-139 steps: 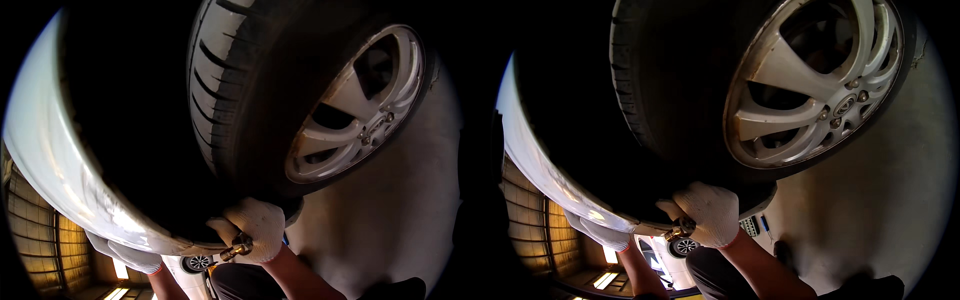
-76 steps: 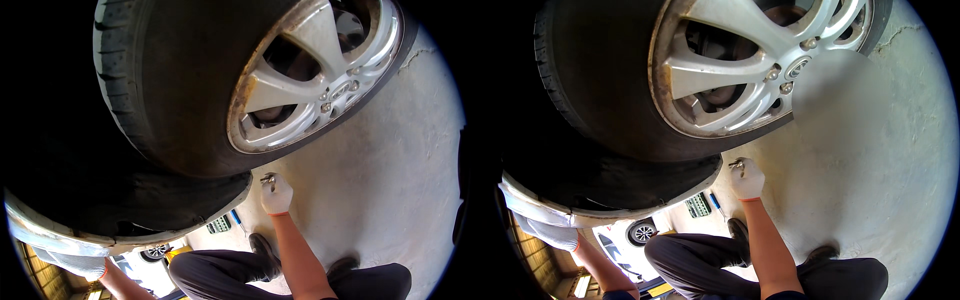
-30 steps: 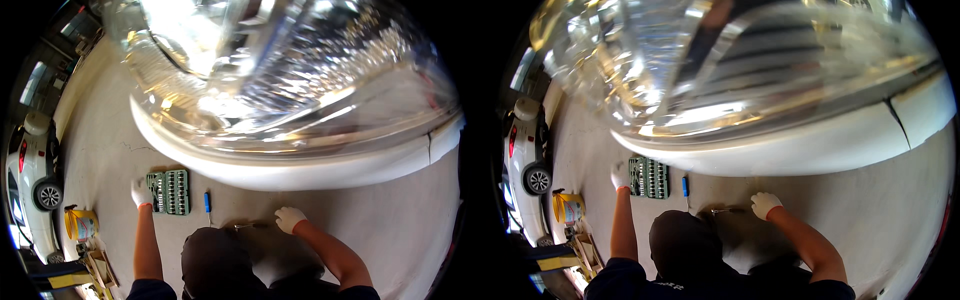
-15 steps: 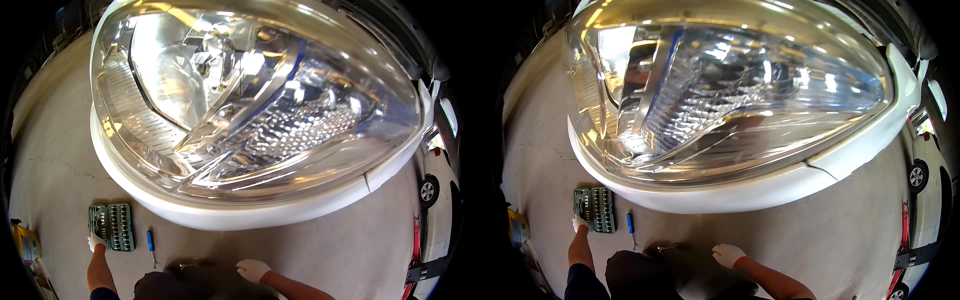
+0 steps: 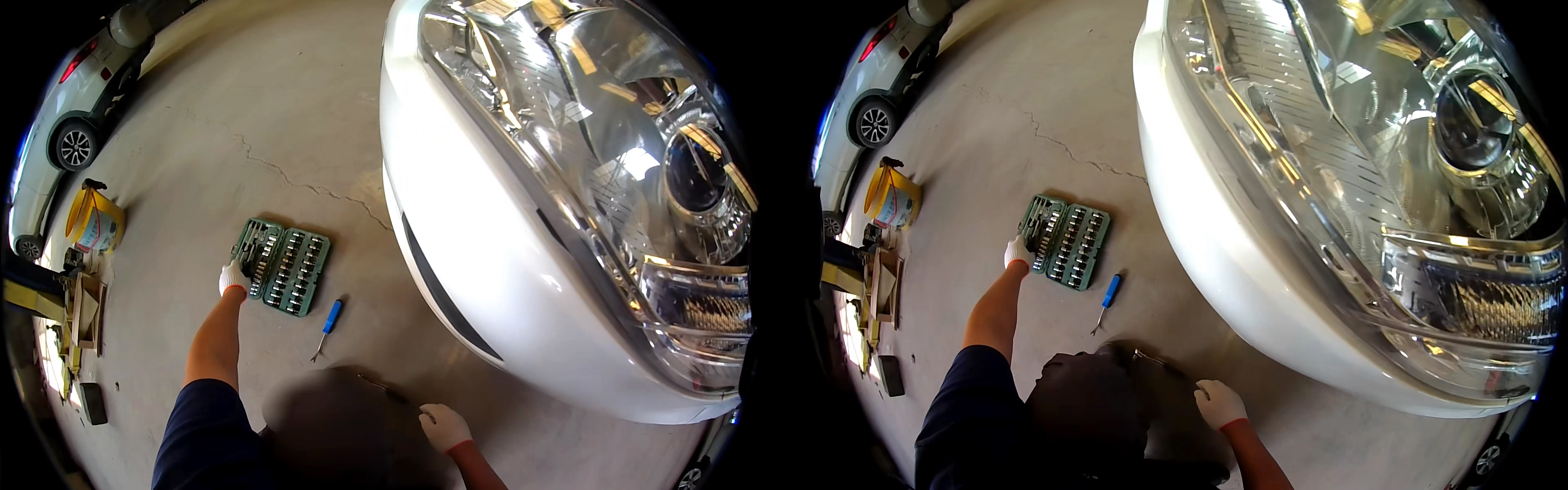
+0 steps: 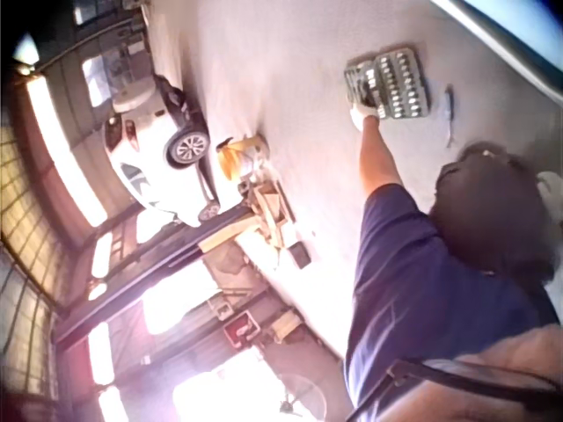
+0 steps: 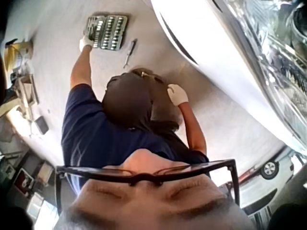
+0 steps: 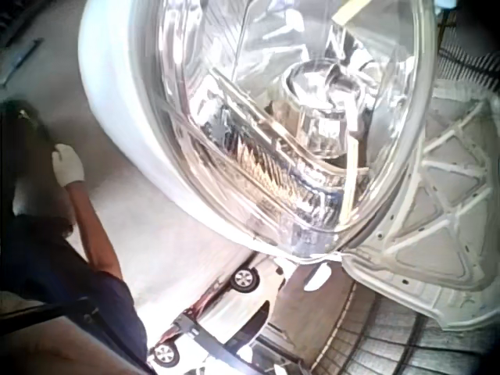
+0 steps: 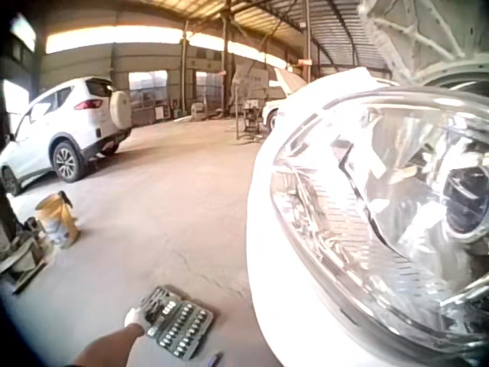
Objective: The person removes screws and fasteners from the front bumper and wheel arch area of a white car using a socket wrench and screwdriver. They detach the lower bumper cover and wheel arch liner, then wipe the exposed surfaces with a cloth.
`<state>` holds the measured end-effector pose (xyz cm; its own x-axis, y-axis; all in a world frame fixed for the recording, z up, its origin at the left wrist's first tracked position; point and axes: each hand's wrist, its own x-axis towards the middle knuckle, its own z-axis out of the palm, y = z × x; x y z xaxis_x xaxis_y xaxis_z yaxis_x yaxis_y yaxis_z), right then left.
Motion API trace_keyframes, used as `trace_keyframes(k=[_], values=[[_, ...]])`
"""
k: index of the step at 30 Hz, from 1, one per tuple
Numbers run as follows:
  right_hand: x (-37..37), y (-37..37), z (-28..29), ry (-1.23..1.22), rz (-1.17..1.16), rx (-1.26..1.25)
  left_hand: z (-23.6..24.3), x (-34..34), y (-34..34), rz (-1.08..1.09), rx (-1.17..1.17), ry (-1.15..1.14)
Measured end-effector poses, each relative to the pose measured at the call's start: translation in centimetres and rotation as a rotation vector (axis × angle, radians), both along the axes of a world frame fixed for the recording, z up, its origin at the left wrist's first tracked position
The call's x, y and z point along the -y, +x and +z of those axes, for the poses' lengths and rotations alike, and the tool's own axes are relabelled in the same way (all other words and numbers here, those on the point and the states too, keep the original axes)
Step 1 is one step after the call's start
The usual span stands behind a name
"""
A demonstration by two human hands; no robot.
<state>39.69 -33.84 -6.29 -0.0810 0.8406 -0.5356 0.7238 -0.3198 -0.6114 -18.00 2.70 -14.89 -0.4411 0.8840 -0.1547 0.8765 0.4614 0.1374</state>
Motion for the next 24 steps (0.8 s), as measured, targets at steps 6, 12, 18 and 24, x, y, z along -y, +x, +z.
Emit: trace_keyframes(k=[6,12,18,24], values=[[1.3,-3.1,1.6,-0.073,-0.036,0.014,-0.5,4.1,0.6,-0.115,0.122,0.088],[-2.8,-9.0,6.7,-0.132,-0.019,0.015,1.5,7.0,1.4,-0.124,0.235,0.075],[-9.2,-15.9,8.8,-0.073,0.010,0.058,4.2,7.4,0.9,-0.195,0.311,-0.014],[-20.8,-24.6,7.5,-0.029,-0.017,0.112,3.0,1.0,-3.4,-0.485,0.345,-0.032]])
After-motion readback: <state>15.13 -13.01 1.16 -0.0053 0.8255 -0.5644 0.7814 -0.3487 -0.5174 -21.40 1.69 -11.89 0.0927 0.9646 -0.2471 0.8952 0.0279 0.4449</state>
